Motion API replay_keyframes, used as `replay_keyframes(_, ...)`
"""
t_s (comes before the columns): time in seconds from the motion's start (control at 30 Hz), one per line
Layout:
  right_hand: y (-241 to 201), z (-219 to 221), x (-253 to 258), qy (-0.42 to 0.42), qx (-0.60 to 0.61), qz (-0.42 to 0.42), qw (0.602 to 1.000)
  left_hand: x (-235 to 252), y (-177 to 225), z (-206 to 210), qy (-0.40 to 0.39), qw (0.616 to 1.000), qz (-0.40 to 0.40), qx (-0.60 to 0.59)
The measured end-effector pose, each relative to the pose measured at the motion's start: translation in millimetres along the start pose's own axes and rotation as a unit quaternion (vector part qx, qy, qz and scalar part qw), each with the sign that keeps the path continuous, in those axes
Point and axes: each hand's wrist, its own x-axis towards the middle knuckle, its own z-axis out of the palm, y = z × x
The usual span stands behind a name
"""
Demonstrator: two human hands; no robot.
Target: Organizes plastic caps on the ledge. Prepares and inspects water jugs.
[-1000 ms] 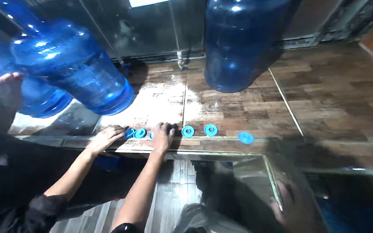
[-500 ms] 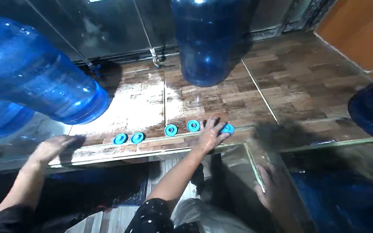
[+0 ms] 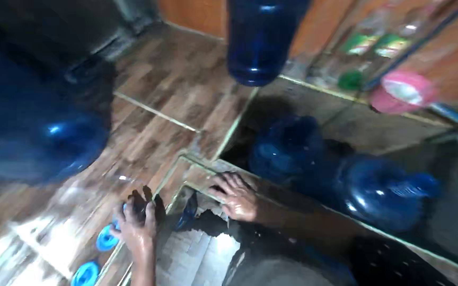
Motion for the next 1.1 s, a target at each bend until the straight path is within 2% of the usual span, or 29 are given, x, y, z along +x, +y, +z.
replay_keyframes(0.1, -0.3, -2.3, -0.7, -0.046, 0.048, 0.024, 0.997, -1.0, 78.7, 26.3, -0.038, 0.993, 0.08, -0.074)
replay_keyframes(0.2, 1.8, 7.5, -20.3, -0.002, 0.071, 0.01, 0.997, -3.1, 153.5, 51.3, -0.115, 0.971, 0.159, -0.133)
replay_keyframes(0.3, 15.4, 12.4, -73.1, 0.064, 0.077, -0.076, 0.992, -11.9, 211.1, 70.6, -0.193, 0.946, 0.187, -0.181)
replay_keyframes(0.33, 22.4, 5.1, -95.3, 0.059, 0.089, -0.09, 0.99, -16.9, 228.5, 74.6, -0.216, 0.939, 0.184, -0.193)
replay_keyframes(0.4, 40.2, -13.9, -146.7, 0.103, 0.143, -0.071, 0.982, -30.3, 260.6, 84.6, -0.243, 0.928, 0.188, -0.21)
replay_keyframes(0.47, 55.0, -47.8, -204.3, 0.139, 0.182, 0.065, 0.971, -50.5, 290.5, 99.3, -0.267, 0.917, 0.195, -0.224)
replay_keyframes(0.53, 71.8, -93.7, -257.9, 0.18, 0.139, 0.21, 0.951, -76.8, 319.4, 113.8, -0.317, 0.899, 0.195, -0.229)
replay_keyframes(0.6, 92.2, -124.9, -305.3, 0.301, 0.071, 0.298, 0.903, -106.3, 346.1, 131.3, -0.367, 0.875, 0.205, -0.239)
replay_keyframes(0.67, 107.7, -147.2, -346.5, 0.37, 0.042, 0.378, 0.848, -138.5, 374.6, 146.3, -0.41, 0.844, 0.23, -0.258)
replay_keyframes(0.8, 105.7, -160.5, -417.2, 0.319, 0.071, 0.536, 0.778, -204.1, 438.9, 167.1, -0.457, 0.771, 0.353, -0.269)
replay_keyframes(0.87, 101.5, -149.5, -450.0, 0.373, 0.031, 0.56, 0.74, -227.9, 462.9, 180.5, -0.443, 0.746, 0.405, -0.289)
replay_keyframes(0.97, 95.2, -143.3, -504.2, 0.442, -0.05, 0.617, 0.649, -255.7, 493.9, 198.1, -0.443, 0.749, 0.412, -0.27)
replay_keyframes(1.03, 90.3, -146.0, -536.9, 0.405, -0.058, 0.69, 0.597, -269.5, 509.8, 206.7, -0.44, 0.763, 0.418, -0.225)
replay_keyframes(1.1, 91.4, -145.8, -561.6, 0.315, -0.005, 0.756, 0.574, -273.7, 518.3, 214.1, -0.41, 0.777, 0.436, -0.195)
